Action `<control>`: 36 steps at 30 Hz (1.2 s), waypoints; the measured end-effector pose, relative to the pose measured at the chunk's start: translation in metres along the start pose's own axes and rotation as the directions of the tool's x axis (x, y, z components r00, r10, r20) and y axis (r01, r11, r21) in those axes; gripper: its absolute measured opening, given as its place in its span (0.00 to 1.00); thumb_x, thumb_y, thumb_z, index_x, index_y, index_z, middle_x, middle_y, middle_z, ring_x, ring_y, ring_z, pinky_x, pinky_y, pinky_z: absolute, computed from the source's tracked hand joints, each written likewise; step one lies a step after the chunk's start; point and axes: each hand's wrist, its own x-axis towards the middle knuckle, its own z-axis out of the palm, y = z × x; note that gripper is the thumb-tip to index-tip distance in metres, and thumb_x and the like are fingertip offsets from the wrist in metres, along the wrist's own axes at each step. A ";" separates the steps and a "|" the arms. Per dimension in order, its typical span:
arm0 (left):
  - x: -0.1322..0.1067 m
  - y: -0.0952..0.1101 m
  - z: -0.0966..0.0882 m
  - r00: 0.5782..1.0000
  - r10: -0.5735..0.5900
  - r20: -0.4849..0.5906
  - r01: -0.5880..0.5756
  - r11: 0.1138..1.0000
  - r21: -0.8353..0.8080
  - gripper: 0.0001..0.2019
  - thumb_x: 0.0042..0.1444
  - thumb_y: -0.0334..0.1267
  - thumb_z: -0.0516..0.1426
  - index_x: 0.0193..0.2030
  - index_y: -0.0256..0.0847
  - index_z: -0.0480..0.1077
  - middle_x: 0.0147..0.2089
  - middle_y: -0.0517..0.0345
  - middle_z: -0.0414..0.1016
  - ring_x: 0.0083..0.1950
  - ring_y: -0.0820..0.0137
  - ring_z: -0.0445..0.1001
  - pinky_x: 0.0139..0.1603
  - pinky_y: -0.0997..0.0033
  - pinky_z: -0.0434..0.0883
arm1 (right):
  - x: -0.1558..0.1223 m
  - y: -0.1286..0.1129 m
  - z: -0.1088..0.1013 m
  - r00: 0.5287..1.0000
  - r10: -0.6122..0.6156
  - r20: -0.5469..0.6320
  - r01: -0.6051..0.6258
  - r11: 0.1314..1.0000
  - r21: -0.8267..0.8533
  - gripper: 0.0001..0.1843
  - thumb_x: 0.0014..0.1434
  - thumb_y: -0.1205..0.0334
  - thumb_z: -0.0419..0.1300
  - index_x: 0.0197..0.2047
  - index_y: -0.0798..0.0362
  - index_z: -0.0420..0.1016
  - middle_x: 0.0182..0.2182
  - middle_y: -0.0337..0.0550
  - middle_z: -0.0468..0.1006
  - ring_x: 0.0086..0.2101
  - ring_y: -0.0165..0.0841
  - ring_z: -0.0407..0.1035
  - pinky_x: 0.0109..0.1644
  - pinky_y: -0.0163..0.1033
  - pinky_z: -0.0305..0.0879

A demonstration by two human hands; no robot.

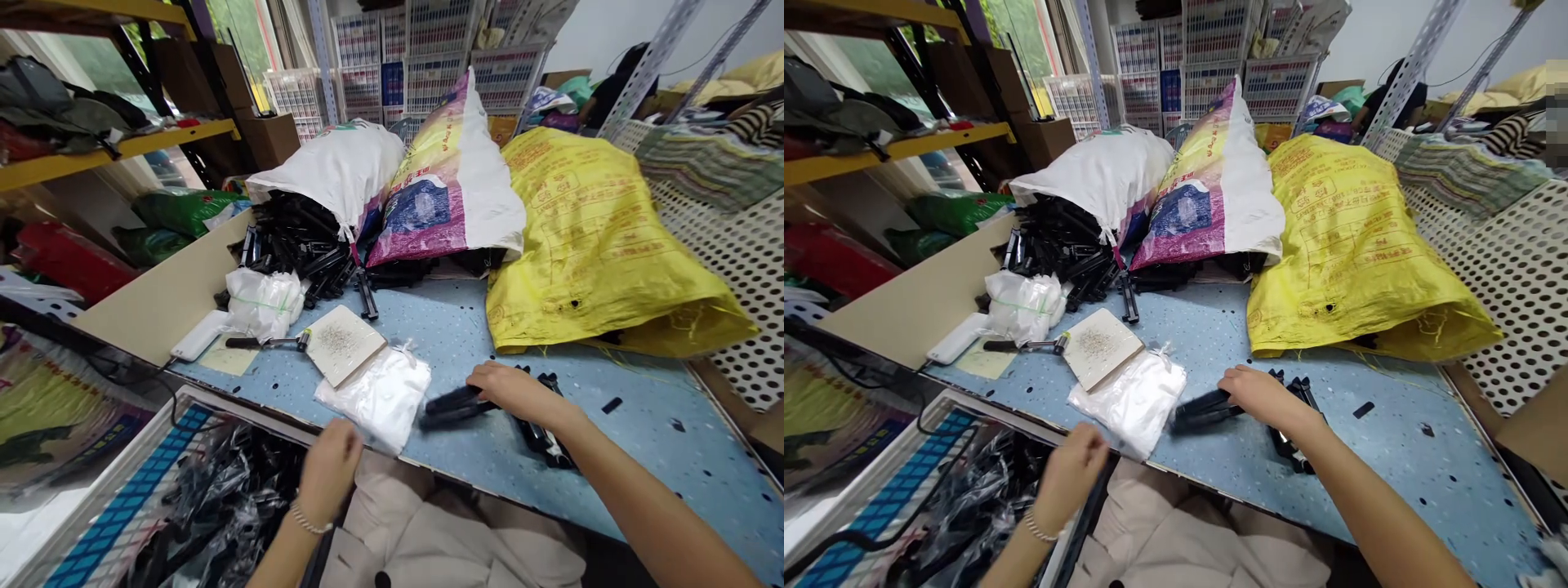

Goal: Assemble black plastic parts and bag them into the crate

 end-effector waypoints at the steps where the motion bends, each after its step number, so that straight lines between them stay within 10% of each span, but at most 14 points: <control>1: 0.012 0.022 0.009 0.993 0.119 -0.025 -0.120 0.993 -0.013 0.06 0.57 0.39 0.53 0.32 0.41 0.68 0.37 0.49 0.74 0.42 0.60 0.73 0.44 0.63 0.68 | -0.004 0.000 -0.003 0.998 0.048 -0.037 -0.045 0.995 0.091 0.10 0.56 0.67 0.57 0.39 0.51 0.78 0.37 0.48 0.78 0.40 0.41 0.71 0.43 0.39 0.63; 4: 0.039 0.058 0.028 0.975 0.217 -0.042 -0.220 0.970 -0.106 0.06 0.56 0.37 0.53 0.33 0.40 0.70 0.40 0.45 0.73 0.43 0.57 0.71 0.44 0.59 0.68 | -0.020 -0.004 0.000 0.959 0.250 -0.132 -0.152 0.851 0.503 0.15 0.58 0.57 0.57 0.46 0.50 0.77 0.43 0.49 0.79 0.43 0.43 0.71 0.46 0.42 0.64; 7: 0.059 0.054 0.030 0.999 0.043 0.023 -0.029 0.907 -0.421 0.07 0.54 0.35 0.54 0.26 0.40 0.68 0.31 0.53 0.71 0.35 0.64 0.71 0.38 0.65 0.67 | -0.034 -0.028 0.023 0.918 0.396 -0.019 -0.151 0.394 0.907 0.19 0.54 0.52 0.62 0.47 0.51 0.78 0.41 0.47 0.80 0.41 0.42 0.71 0.45 0.44 0.66; 10: 0.070 0.044 0.026 0.991 -0.103 0.087 0.135 0.755 -0.642 0.11 0.46 0.40 0.61 0.22 0.40 0.63 0.23 0.63 0.65 0.27 0.71 0.66 0.31 0.72 0.64 | -0.036 -0.066 0.052 0.921 0.347 0.177 -0.148 -0.110 0.983 0.21 0.51 0.53 0.66 0.46 0.53 0.79 0.43 0.49 0.79 0.33 0.35 0.71 0.36 0.38 0.67; 13: 0.072 0.045 0.027 0.976 -0.157 0.152 0.218 0.646 -0.731 0.15 0.39 0.42 0.64 0.20 0.40 0.61 0.21 0.67 0.61 0.24 0.76 0.60 0.27 0.75 0.59 | -0.019 -0.102 0.071 0.933 0.280 0.226 -0.114 -0.364 0.925 0.19 0.50 0.54 0.68 0.44 0.54 0.80 0.41 0.49 0.80 0.31 0.30 0.71 0.33 0.34 0.65; 21: 0.072 0.034 0.016 0.982 -0.113 0.154 0.191 0.538 -0.821 0.14 0.43 0.40 0.61 0.24 0.41 0.58 0.25 0.65 0.64 0.25 0.76 0.61 0.27 0.76 0.61 | 0.020 -0.101 0.078 0.897 0.397 0.194 -0.019 -0.403 0.915 0.15 0.47 0.53 0.70 0.33 0.56 0.81 0.27 0.43 0.80 0.27 0.30 0.71 0.32 0.32 0.65; 26: 0.060 0.024 0.009 0.978 0.111 -0.177 -0.179 0.883 -0.434 0.06 0.51 0.27 0.52 0.30 0.40 0.67 0.45 0.50 0.72 0.41 0.66 0.71 0.42 0.66 0.69 | -0.012 -0.086 0.070 0.849 0.474 0.232 -0.002 -0.437 0.899 0.14 0.47 0.57 0.71 0.36 0.55 0.81 0.30 0.43 0.80 0.28 0.28 0.71 0.30 0.29 0.65; 30: 0.054 0.032 0.012 0.962 0.240 -0.132 -0.267 0.925 -0.271 0.17 0.51 0.21 0.47 0.39 0.41 0.73 0.48 0.48 0.73 0.48 0.63 0.72 0.48 0.61 0.70 | -0.046 -0.111 0.063 0.924 0.242 0.296 -0.092 -0.610 0.787 0.19 0.51 0.58 0.68 0.45 0.58 0.78 0.31 0.47 0.80 0.29 0.31 0.73 0.28 0.30 0.67; 36: 0.062 0.041 0.010 0.991 0.119 -0.062 -0.134 0.836 -0.533 0.19 0.58 0.28 0.47 0.56 0.41 0.62 0.50 0.50 0.73 0.31 0.73 0.73 0.32 0.72 0.73 | -0.060 -0.142 0.096 0.939 -0.012 0.344 -0.187 -0.856 0.482 0.17 0.51 0.62 0.69 0.43 0.61 0.78 0.37 0.48 0.80 0.33 0.29 0.76 0.31 0.25 0.71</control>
